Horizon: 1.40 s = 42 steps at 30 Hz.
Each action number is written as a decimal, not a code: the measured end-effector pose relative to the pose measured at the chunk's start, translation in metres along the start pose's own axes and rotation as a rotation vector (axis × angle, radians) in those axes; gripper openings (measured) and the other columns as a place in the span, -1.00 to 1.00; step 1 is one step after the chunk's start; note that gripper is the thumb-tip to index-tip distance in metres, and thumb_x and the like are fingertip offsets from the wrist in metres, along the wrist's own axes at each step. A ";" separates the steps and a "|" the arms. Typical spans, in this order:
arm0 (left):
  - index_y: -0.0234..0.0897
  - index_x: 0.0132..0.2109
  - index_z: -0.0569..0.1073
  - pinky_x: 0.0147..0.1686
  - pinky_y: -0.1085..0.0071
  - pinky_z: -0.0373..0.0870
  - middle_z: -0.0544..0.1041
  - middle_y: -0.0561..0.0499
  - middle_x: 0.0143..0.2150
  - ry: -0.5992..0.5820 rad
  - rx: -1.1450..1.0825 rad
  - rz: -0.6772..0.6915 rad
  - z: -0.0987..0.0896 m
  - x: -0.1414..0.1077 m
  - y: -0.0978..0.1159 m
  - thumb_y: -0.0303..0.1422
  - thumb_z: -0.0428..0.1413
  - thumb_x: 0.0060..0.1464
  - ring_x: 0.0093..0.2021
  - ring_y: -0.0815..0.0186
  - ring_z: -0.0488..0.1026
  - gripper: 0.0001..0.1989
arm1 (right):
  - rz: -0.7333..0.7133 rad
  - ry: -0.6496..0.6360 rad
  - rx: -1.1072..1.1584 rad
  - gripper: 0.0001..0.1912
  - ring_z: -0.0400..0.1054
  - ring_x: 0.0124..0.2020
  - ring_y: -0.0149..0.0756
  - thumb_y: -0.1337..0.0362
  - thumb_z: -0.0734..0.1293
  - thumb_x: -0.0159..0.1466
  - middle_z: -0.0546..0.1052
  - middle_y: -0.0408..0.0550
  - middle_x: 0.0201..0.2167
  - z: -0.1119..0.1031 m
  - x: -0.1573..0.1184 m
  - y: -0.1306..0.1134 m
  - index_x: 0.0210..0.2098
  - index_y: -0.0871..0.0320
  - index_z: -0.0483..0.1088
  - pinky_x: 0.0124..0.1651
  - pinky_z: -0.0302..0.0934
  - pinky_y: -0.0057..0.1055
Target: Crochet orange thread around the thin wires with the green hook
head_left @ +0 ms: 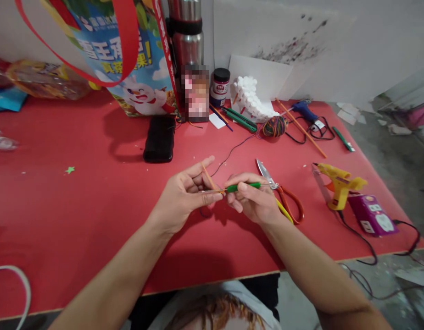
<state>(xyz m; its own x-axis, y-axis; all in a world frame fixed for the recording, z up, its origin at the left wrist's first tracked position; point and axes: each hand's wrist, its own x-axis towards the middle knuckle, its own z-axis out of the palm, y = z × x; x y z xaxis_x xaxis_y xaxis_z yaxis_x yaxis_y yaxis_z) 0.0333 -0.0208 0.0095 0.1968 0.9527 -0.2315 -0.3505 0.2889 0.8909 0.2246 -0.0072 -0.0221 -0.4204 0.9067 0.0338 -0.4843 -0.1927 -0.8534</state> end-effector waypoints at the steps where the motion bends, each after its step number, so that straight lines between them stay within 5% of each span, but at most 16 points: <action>1: -0.32 0.33 0.43 -0.30 0.51 0.49 0.60 0.08 -0.39 -0.009 0.019 -0.013 0.000 -0.001 0.001 -0.54 0.47 -0.20 -0.38 0.39 0.54 -0.11 | 0.019 -0.013 0.021 -0.79 0.30 -0.66 -0.48 0.14 0.50 0.26 0.60 -0.10 -0.52 -0.001 0.001 -0.002 -0.22 0.14 0.67 -0.59 0.22 -0.51; 7: -0.32 0.30 0.45 -0.35 0.49 0.50 0.62 0.04 -0.34 0.014 0.042 -0.033 0.000 -0.001 0.003 -0.51 0.48 -0.21 -0.35 0.34 0.58 -0.13 | -0.013 -0.012 -0.041 -0.82 0.32 -0.64 -0.49 0.19 0.46 0.32 0.61 -0.11 -0.50 -0.003 -0.002 -0.001 -0.15 0.14 0.65 -0.58 0.23 -0.52; 16: -0.36 0.47 0.19 -0.21 0.46 0.51 0.62 0.06 -0.34 0.165 0.062 0.113 0.006 -0.003 -0.005 -0.46 0.42 -0.05 -0.33 0.36 0.58 -0.02 | -0.359 0.090 -0.662 -0.74 0.47 -0.48 -0.45 0.31 0.29 0.46 0.62 -0.11 -0.34 0.016 -0.018 0.001 0.10 0.07 0.51 -0.36 0.41 -0.47; 23: -0.37 0.53 0.00 -0.22 0.46 0.47 0.60 0.09 -0.36 0.161 0.216 0.142 0.009 -0.004 -0.002 -0.45 0.40 -0.03 -0.32 0.36 0.55 0.10 | -0.328 0.135 -0.557 -0.78 0.37 -0.57 -0.47 0.30 0.31 0.44 0.58 -0.12 -0.42 0.014 -0.018 -0.001 -0.03 0.13 0.59 -0.46 0.32 -0.47; 28: -0.38 0.54 -0.05 -0.30 0.46 0.46 0.59 0.07 -0.35 0.041 0.237 0.077 0.006 -0.005 0.001 -0.45 0.39 -0.01 -0.34 0.35 0.54 0.12 | -0.076 0.062 -0.230 -0.83 0.21 -0.68 -0.49 0.26 0.40 0.33 0.53 -0.14 -0.56 0.001 -0.009 -0.004 -0.18 0.17 0.64 -0.63 0.10 -0.52; 32: -0.34 0.55 -0.05 -0.29 0.42 0.50 0.58 0.05 -0.32 -0.056 0.259 -0.006 0.006 -0.007 0.000 -0.49 0.36 -0.01 -0.33 0.33 0.53 0.10 | 0.009 0.033 -0.174 -0.84 0.00 -0.76 -0.57 0.32 0.39 0.24 0.47 -0.17 -0.67 -0.012 -0.004 -0.013 -0.30 0.20 0.66 -0.71 -0.18 -0.57; 42: -0.30 0.55 -0.04 -0.31 0.42 0.51 0.58 0.04 -0.30 -0.107 0.300 -0.028 0.008 -0.008 -0.003 -0.54 0.28 0.05 -0.34 0.33 0.54 0.02 | -0.062 0.015 -0.285 -0.80 -0.01 -0.78 -0.55 0.41 0.35 0.15 0.39 -0.19 -0.73 -0.022 -0.004 -0.025 -0.37 0.22 0.67 -0.70 -0.27 -0.53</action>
<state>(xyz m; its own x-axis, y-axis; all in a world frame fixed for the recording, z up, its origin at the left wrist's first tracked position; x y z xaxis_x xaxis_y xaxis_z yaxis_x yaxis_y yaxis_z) 0.0400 -0.0303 0.0124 0.3035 0.9248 -0.2295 -0.0610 0.2593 0.9639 0.2551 0.0021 -0.0126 -0.3843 0.9193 0.0844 -0.2724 -0.0256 -0.9619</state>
